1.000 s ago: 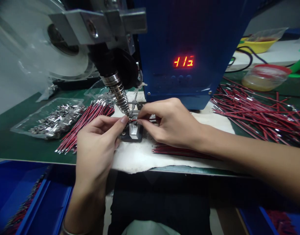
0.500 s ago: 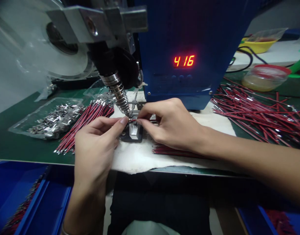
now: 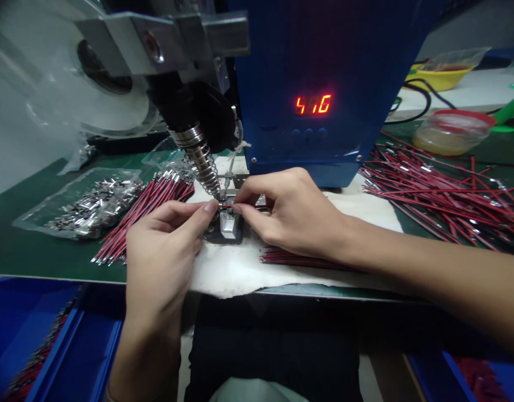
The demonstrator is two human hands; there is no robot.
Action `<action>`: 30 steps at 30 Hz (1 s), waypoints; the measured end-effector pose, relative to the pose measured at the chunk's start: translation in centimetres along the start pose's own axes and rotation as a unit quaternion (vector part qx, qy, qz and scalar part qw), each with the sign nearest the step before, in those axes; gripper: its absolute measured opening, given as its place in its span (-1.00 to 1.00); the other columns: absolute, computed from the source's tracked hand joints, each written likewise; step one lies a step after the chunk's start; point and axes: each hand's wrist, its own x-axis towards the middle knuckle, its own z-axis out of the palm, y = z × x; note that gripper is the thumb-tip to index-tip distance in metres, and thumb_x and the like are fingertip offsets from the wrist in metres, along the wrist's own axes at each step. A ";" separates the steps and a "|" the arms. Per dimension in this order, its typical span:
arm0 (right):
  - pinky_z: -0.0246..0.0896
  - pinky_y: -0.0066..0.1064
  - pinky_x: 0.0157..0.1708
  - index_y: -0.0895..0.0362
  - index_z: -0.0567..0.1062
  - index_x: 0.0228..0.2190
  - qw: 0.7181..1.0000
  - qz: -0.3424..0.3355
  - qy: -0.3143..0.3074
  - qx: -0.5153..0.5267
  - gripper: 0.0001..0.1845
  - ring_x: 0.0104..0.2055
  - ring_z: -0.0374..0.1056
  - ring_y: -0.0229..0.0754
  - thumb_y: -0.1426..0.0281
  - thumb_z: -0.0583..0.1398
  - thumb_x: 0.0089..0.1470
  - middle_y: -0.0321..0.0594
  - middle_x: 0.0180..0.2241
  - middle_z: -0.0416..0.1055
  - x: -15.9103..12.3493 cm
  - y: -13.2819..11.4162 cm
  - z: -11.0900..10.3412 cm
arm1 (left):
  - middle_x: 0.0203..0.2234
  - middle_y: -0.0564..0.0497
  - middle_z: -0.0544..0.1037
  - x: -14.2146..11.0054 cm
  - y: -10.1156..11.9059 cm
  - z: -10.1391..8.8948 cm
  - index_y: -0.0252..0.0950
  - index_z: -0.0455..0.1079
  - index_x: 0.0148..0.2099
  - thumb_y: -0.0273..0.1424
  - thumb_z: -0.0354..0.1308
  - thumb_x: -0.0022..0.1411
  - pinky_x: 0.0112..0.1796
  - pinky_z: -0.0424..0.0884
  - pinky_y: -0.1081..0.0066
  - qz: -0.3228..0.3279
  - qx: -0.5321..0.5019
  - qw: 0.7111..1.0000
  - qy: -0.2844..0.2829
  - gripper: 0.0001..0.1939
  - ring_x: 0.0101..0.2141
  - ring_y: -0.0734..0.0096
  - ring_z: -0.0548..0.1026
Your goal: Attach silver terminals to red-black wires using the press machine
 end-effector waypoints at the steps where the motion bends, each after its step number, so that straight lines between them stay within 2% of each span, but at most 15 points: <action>1: 0.15 -0.43 -0.56 0.17 0.59 -0.40 1.000 0.001 -0.001 0.000 -0.92 -0.64 0.20 -0.37 0.53 0.26 0.05 -0.33 -0.56 0.47 0.0 0.0 0.0 | -0.60 0.09 0.45 0.0 0.0 0.0 -0.27 0.56 -0.38 -0.23 0.37 0.06 -0.62 0.08 0.55 0.000 0.000 1.000 -0.001 -0.80 -0.65 0.66 0.13; 14: 0.15 -0.40 -0.55 0.16 0.60 -0.40 1.000 0.013 0.001 -0.013 -0.92 -0.63 0.21 -0.33 0.50 0.26 0.06 -0.32 -0.58 0.45 -0.1 -0.2 0.0 | -0.63 0.12 0.41 0.0 -0.2 0.1 -0.28 0.56 -0.39 -0.25 0.38 0.06 -0.59 0.15 0.57 0.003 -0.006 1.000 0.003 -0.80 -0.65 0.69 0.14; 30: 0.11 -0.48 -0.54 0.18 0.60 -0.41 1.000 0.004 0.010 -0.020 -0.92 -0.64 0.15 -0.41 0.51 0.26 0.04 -0.38 -0.59 0.44 -0.1 -0.1 0.0 | -0.62 0.12 0.42 0.1 -0.3 0.0 -0.27 0.57 -0.40 -0.26 0.39 0.05 -0.57 0.18 0.57 0.011 -0.009 1.000 0.002 -0.82 -0.64 0.68 0.17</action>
